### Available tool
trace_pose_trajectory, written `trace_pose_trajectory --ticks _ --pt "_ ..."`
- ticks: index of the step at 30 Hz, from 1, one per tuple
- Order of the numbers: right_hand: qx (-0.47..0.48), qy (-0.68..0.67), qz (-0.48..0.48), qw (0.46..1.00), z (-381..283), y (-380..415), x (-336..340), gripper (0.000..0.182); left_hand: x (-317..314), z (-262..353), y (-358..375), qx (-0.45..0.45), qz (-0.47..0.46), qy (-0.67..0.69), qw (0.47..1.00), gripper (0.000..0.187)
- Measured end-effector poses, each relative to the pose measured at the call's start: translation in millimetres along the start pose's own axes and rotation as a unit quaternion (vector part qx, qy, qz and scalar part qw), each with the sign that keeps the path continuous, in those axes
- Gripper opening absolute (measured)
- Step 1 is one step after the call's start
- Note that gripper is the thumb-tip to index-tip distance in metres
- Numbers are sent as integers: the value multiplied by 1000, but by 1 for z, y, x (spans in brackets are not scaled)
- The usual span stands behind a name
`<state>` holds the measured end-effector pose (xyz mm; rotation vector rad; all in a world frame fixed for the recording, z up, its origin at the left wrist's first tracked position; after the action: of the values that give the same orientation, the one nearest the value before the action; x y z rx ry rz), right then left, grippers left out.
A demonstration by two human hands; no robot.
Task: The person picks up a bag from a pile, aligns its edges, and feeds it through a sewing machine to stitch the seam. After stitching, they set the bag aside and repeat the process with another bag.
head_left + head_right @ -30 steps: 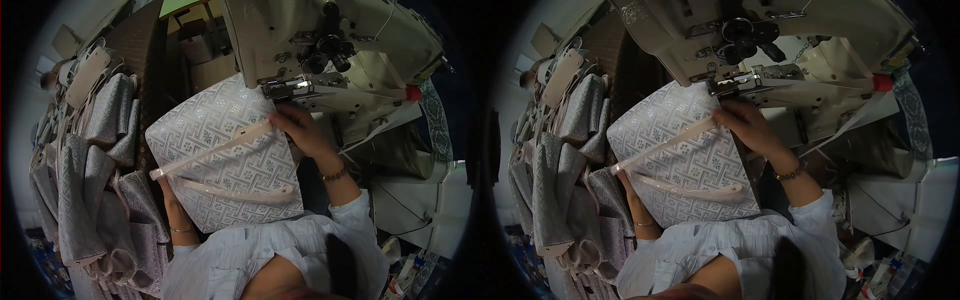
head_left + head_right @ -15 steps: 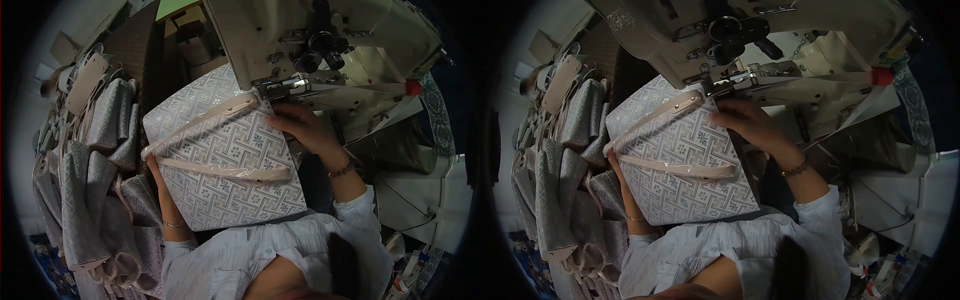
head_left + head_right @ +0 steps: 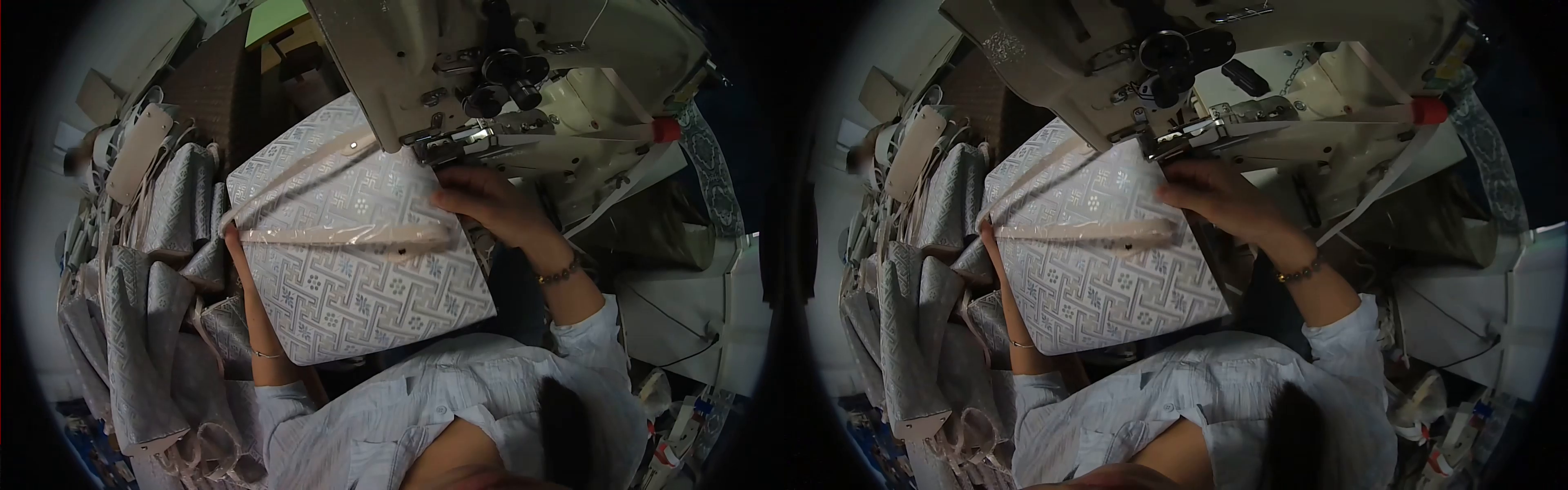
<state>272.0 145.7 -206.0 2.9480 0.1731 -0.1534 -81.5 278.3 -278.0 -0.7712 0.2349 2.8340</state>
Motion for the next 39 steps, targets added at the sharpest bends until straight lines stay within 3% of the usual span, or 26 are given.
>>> trace_pose_trajectory --ticks 4,7,13,15,20,24,27,33,35,37,39 --pt "-8 20 -2 1000 -5 1 1 31 -16 7 -5 23 -13 10 1000 78" --pt "-2 34 -10 999 -5 0 1 28 -23 16 -13 -20 1 -52 998 78" --pt "6 7 -11 1000 -9 2 -2 32 -30 19 -36 18 -46 -2 999 79" --pt "6 1 -16 1000 -8 2 -3 34 -48 20 -34 46 -119 11 992 76" --pt "0 -26 -20 999 -7 3 -4 44 -79 18 -13 91 -113 58 988 80" --pt "1 -38 -21 999 -6 3 -6 44 -99 14 8 93 -71 104 988 79" --pt "29 -49 -27 998 -4 5 -9 41 -91 10 6 98 -95 153 979 80" --pt "144 107 -34 983 2 19 -18 31 -51 3 -4 100 -90 166 977 83" --pt "181 258 -39 948 9 17 -20 33 -38 0 -5 89 -80 166 979 85" --pt "193 242 -4 951 14 12 -18 35 -43 4 4 78 -71 165 981 87" --pt "205 224 32 952 19 7 -24 39 -64 21 25 -27 -21 90 995 94"
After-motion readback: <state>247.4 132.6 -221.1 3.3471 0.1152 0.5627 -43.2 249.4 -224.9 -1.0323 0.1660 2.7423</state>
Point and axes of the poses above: each hand's wrist, its own y-axis away from the middle knuckle, its own x-axis out of the back of the hand, z = x × y, the point moved 7 cm from there along -y, towards the middle knuckle, and after that the axes turned 1 degree about -x, right-handed, at the moved point
